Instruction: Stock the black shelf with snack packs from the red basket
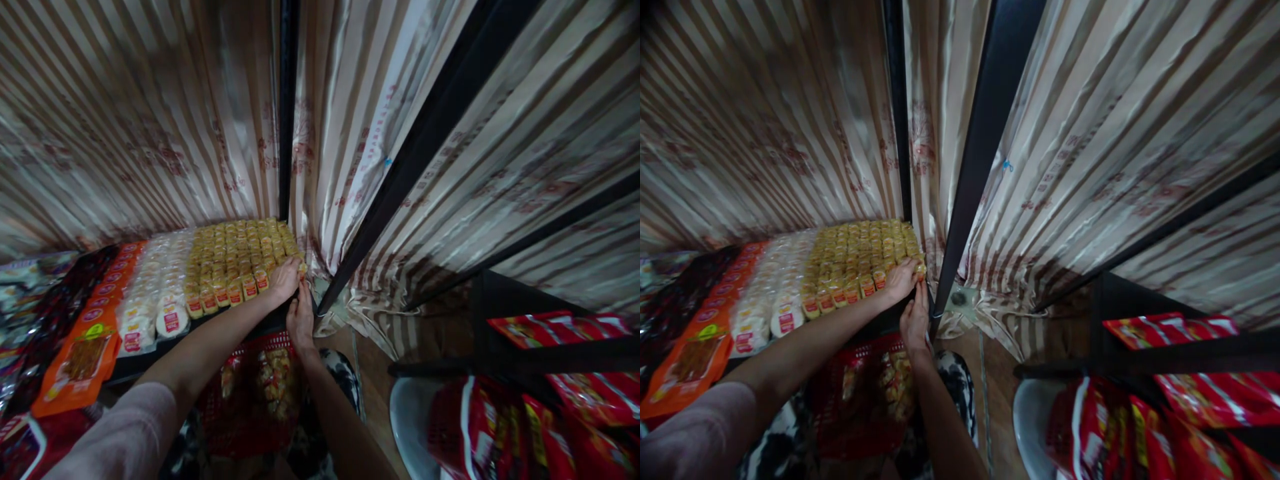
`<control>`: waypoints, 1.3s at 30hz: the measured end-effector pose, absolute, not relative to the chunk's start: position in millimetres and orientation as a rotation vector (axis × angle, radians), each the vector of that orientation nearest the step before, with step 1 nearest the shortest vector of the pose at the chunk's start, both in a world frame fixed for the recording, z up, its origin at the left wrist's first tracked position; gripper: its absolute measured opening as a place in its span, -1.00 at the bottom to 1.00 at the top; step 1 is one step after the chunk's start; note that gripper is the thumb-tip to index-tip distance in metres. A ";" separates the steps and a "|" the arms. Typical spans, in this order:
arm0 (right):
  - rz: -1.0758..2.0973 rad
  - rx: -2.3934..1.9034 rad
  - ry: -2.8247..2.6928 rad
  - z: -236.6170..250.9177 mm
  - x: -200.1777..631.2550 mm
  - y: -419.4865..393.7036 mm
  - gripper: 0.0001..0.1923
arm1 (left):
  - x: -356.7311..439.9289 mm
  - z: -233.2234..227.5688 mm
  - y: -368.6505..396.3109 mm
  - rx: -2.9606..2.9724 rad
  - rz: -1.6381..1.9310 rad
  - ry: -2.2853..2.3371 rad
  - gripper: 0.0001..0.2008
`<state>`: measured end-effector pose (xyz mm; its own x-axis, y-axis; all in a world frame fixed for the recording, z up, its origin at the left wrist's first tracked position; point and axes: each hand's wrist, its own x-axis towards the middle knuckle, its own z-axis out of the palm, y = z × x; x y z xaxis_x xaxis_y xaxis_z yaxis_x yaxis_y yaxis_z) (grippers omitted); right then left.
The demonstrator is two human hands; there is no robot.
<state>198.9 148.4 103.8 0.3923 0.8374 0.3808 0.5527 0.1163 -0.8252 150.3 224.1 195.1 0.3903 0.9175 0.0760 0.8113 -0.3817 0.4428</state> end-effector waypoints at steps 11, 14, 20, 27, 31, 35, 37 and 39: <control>0.313 -1.566 -1.351 90.4 207.8 163.3 -0.34 | 152.9 185.9 225.4 2.244 0.584 1.533 -0.70; 0.285 -1.580 -1.358 91.6 209.5 166.2 -0.34 | 153.7 184.1 227.5 2.217 0.603 1.533 -0.71; 0.238 -1.611 -1.379 97.6 210.1 164.0 -0.37 | 156.7 181.6 228.2 2.189 0.590 1.518 -0.74; 0.271 -1.668 -1.356 103.2 205.4 162.8 -0.33 | 156.0 178.7 228.4 2.168 0.630 1.477 -0.70; 0.295 -1.683 -1.333 101.0 207.6 164.8 -0.37 | 157.3 179.9 228.1 2.199 0.563 1.503 -0.69; 0.261 -1.661 -1.306 96.0 209.8 165.1 -0.41 | 155.0 185.3 221.4 2.223 0.563 1.557 -0.66; 0.238 -1.644 -1.315 93.3 210.6 165.1 -0.44 | 151.1 187.5 214.1 2.219 0.635 1.551 -0.63; 0.228 -1.624 -1.342 91.7 211.8 165.3 -0.47 | 145.3 187.1 202.8 2.214 0.730 1.528 -0.63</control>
